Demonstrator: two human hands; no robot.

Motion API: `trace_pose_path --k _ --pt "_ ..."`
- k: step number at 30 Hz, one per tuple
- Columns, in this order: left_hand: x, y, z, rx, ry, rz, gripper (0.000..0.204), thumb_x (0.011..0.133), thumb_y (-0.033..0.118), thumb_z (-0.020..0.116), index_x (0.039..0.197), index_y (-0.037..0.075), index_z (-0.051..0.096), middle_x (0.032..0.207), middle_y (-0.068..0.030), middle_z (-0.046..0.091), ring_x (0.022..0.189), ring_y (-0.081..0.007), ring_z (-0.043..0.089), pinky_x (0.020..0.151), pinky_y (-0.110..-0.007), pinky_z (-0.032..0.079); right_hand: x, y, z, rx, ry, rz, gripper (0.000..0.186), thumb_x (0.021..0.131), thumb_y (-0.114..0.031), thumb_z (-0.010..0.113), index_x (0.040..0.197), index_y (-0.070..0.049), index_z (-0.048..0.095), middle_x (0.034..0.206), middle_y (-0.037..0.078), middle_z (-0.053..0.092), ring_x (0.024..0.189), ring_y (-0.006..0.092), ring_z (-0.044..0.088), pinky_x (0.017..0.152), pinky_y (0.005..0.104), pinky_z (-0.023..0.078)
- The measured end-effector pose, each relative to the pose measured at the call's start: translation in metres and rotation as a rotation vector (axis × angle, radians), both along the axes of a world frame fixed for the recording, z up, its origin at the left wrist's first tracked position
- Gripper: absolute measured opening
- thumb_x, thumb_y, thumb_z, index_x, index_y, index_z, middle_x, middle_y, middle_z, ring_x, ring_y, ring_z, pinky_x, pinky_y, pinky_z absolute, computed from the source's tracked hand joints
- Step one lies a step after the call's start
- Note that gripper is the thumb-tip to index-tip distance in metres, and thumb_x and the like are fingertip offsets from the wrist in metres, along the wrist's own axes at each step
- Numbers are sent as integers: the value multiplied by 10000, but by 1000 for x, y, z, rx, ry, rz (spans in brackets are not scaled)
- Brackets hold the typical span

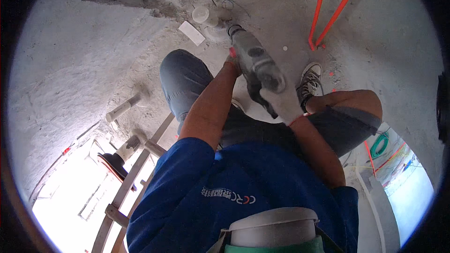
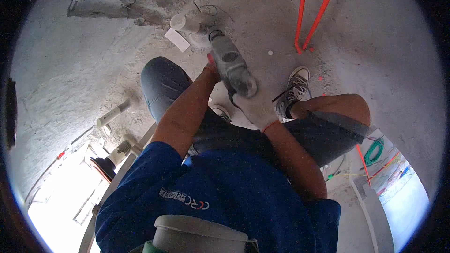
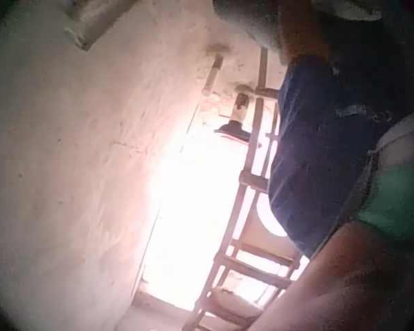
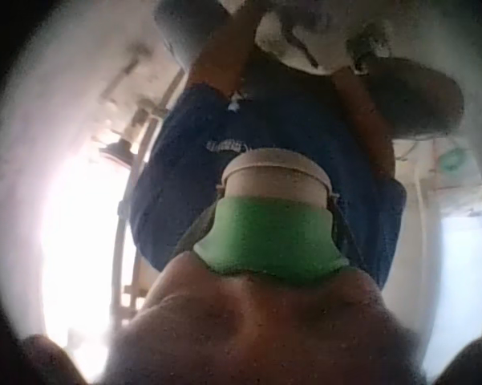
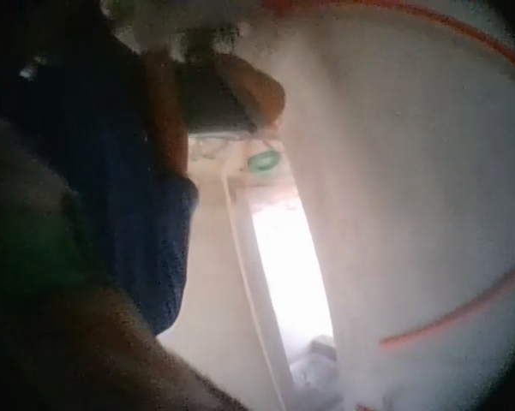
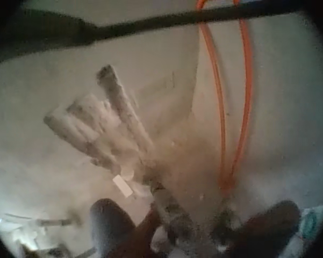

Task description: Using a rotary hammer drill to create a hole or trench in a concrete wall.

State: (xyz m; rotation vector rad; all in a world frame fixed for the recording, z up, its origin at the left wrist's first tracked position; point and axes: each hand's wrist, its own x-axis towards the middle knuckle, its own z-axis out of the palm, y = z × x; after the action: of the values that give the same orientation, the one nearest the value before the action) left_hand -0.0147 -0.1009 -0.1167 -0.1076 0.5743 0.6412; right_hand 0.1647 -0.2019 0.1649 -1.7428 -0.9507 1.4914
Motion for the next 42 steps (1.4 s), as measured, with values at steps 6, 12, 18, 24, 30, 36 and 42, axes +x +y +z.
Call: trace_pose_path --k 6,12,18,24,30,36,42 --pt "13 51 50 307 481 -41 442 972 333 498 1321 66 544 1323 -129 591 1215 -311 535 963 -464 465 36 106 41 87 -98 262 321 790 -175 685 1065 -8 684 900 41 664 812 150 627 769 300 478" --pt "41 72 106 160 373 83 441 948 358 555 1249 36 563 1194 -130 648 1037 -318 628 877 -500 498 29 74 51 24 181 -201 277 756 -135 674 1008 -21 673 849 36 660 738 131 601 730 274 468" --pt "68 -7 128 -15 482 -136 453 933 397 545 1228 55 578 1082 -132 666 951 -312 642 811 -471 502 68 12 67 -38 98 -126 324 679 -64 655 995 7 631 809 76 641 720 164 619 717 296 495" --pt "64 -31 113 -33 644 -220 373 916 334 525 1153 59 611 1044 -127 661 835 -268 627 719 -444 477 63 -4 63 -96 373 -301 323 680 -29 640 998 19 610 791 89 631 674 191 634 624 327 535" --pt "60 -38 111 -70 761 -207 420 860 381 614 1126 56 641 969 -113 668 804 -245 617 691 -429 460 64 -1 57 -180 428 -378 305 705 -30 637 1006 21 629 830 95 639 683 188 644 627 331 546" --pt "50 -30 93 42 854 -465 502 832 459 646 1098 33 669 969 -121 685 835 -246 626 718 -447 471 66 6 46 -113 295 -226 217 727 -45 670 939 0 671 873 72 652 729 155 635 696 313 520" --pt "45 -21 89 135 910 -379 569 819 462 663 1080 -43 669 951 -139 701 809 -246 618 730 -398 479 68 22 46 12 95 -82 111 810 -90 613 867 -11 665 807 66 647 760 164 635 706 301 504"
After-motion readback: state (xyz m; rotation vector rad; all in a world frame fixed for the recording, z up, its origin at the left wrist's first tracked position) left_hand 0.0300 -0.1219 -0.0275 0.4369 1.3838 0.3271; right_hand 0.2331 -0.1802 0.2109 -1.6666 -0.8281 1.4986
